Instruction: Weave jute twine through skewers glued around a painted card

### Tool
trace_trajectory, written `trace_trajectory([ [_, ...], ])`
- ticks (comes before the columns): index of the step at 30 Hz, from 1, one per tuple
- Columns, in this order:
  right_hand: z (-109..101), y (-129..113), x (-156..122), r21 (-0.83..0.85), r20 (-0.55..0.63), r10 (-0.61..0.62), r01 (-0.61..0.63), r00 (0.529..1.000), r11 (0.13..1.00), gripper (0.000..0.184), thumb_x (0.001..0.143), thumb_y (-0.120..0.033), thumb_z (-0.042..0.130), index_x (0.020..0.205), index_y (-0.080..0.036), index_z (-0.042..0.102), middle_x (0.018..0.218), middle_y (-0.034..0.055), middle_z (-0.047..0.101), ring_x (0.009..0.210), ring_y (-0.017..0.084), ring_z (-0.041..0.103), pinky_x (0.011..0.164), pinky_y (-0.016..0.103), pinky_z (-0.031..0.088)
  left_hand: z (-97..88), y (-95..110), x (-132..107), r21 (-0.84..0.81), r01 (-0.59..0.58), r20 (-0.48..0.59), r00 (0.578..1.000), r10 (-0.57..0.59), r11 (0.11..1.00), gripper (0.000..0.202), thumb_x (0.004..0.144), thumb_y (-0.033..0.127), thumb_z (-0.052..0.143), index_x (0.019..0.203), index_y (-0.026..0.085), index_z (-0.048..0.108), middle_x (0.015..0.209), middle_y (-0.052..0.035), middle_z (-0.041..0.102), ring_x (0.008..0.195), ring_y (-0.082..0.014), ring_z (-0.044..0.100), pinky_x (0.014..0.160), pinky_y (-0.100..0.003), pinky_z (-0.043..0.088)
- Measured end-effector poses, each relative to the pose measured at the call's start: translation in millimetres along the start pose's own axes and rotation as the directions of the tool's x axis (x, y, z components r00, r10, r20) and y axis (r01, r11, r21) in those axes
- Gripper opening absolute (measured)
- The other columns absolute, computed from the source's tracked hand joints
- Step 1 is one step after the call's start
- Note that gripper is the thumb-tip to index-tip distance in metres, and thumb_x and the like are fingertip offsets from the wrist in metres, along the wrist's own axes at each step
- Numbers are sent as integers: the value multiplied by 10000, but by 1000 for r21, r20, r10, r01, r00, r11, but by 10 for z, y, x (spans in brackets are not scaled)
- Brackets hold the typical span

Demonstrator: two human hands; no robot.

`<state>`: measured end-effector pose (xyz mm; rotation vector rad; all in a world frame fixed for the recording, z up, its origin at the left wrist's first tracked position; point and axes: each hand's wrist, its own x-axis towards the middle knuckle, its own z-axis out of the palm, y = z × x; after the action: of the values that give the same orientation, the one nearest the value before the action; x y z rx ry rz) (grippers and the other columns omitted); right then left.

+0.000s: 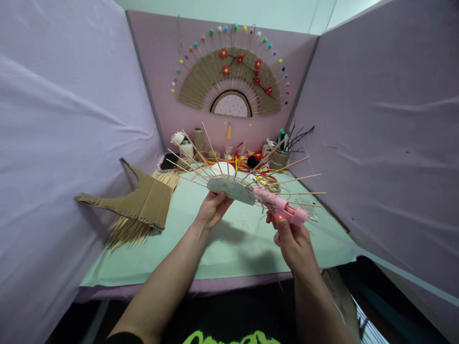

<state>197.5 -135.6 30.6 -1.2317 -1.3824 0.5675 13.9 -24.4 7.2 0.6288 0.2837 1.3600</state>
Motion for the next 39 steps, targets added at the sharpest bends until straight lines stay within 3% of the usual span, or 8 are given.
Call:
trace_trajectory([
  [9,-10,22,1,49,54,86,-89,995,995,361,875,-493,439,880,-165,589,752,34,559,505,89,387,446,231,340,-12,-7,6,-2,1,-3,1000,-1,1000,373,655,139,755,1001,182,625,968,-44,695,1041,-192,599,1052,-406,341],
  [20,-16,-1,-5,18,42,135,-136,990,991,375,871,-510,437,850,-167,588,710,24,529,542,104,407,462,230,358,-8,-4,3,-2,10,-3,1000,-10,1000,369,663,125,744,1004,178,616,981,-46,696,993,-177,618,1039,-393,363],
  [39,-31,21,-4,0,25,136,-136,990,991,390,863,-517,438,853,-161,597,750,38,558,564,114,427,475,233,373,-8,-2,1,1,12,-22,1000,-12,1000,341,650,132,755,962,180,625,983,-41,694,1002,-182,613,1039,-397,361],
])
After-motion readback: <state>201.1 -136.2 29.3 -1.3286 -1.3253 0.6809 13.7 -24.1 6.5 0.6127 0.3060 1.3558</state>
